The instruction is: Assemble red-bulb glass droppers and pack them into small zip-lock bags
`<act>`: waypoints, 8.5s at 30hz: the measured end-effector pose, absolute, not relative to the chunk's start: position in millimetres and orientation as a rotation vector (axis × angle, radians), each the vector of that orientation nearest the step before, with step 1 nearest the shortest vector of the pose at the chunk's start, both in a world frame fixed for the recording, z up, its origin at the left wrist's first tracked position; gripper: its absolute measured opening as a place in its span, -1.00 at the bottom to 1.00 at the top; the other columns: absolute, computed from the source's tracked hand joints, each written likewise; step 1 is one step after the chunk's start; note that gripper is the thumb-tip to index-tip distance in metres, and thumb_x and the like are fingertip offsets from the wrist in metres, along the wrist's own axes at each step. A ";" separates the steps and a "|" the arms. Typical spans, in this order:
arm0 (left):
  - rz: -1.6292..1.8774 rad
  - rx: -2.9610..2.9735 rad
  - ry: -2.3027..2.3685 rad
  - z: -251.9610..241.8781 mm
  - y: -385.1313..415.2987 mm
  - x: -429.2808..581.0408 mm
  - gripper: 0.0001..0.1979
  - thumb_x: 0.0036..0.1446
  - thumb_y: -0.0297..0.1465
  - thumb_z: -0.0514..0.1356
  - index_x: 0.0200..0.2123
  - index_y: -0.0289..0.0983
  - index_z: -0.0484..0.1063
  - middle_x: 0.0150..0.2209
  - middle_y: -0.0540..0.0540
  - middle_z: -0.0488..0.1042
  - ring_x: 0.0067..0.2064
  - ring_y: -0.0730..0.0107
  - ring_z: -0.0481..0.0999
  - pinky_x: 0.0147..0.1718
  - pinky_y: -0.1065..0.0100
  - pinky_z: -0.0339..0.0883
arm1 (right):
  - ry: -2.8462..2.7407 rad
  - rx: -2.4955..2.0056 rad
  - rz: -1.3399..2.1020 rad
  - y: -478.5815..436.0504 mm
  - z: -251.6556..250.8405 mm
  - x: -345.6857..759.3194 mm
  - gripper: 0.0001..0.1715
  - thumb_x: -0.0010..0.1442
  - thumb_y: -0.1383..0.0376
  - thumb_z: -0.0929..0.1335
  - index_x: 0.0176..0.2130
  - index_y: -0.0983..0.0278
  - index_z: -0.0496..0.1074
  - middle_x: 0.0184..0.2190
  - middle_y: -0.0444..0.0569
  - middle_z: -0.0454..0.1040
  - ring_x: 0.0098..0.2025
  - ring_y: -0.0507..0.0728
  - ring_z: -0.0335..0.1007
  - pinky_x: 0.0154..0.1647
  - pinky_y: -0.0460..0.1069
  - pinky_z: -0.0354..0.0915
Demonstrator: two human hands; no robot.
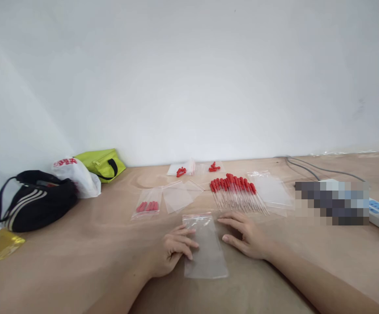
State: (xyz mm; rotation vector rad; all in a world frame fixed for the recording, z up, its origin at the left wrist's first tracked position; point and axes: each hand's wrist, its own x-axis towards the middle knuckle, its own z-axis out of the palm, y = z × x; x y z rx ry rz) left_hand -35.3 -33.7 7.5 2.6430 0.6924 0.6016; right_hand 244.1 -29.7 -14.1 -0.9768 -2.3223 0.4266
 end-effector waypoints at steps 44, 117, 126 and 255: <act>0.164 2.609 1.100 16.4 -48.7 -9.4 -0.53 0.17 -0.22 0.02 0.15 -0.03 0.05 0.24 -0.06 -0.04 0.23 0.16 -0.04 0.14 -0.05 -0.14 | -2.450 -0.883 0.379 -33.1 -9.3 241.1 -0.54 0.06 0.07 0.32 -0.06 0.19 0.37 -0.12 0.07 0.35 -0.10 0.19 0.23 -0.09 0.15 0.16; 0.470 2.424 1.228 6.2 -46.9 -18.5 -0.64 0.10 -0.28 0.08 -0.02 -0.20 0.31 0.03 -0.13 0.33 0.08 0.21 0.27 0.09 0.10 0.12 | -1.468 -1.335 0.733 21.2 4.9 223.4 -0.39 0.11 0.32 0.19 0.13 0.31 -0.10 -0.46 -0.15 0.31 -0.54 0.04 0.32 -0.51 -0.05 0.28; 0.495 2.412 1.222 4.6 -51.1 -5.5 -0.60 0.10 -0.31 0.08 0.04 -0.18 0.23 0.06 -0.13 0.31 0.11 0.19 0.23 0.10 0.05 0.08 | -1.026 -1.082 0.997 -30.5 -22.4 236.4 -0.37 -0.06 0.07 0.38 -0.09 0.19 0.04 -0.56 -0.27 0.29 -0.56 0.03 0.33 -0.51 -0.03 0.31; 0.305 2.323 1.083 12.3 -41.1 -23.5 -0.61 0.09 -0.30 0.10 0.00 -0.15 0.15 0.11 -0.09 0.25 0.18 0.17 0.11 0.16 0.03 -0.09 | -1.128 -1.164 1.202 -45.2 -22.0 231.1 -0.64 -0.08 0.06 0.36 -0.37 0.26 0.29 -0.53 -0.14 0.38 -0.52 0.02 0.31 -0.47 -0.06 0.26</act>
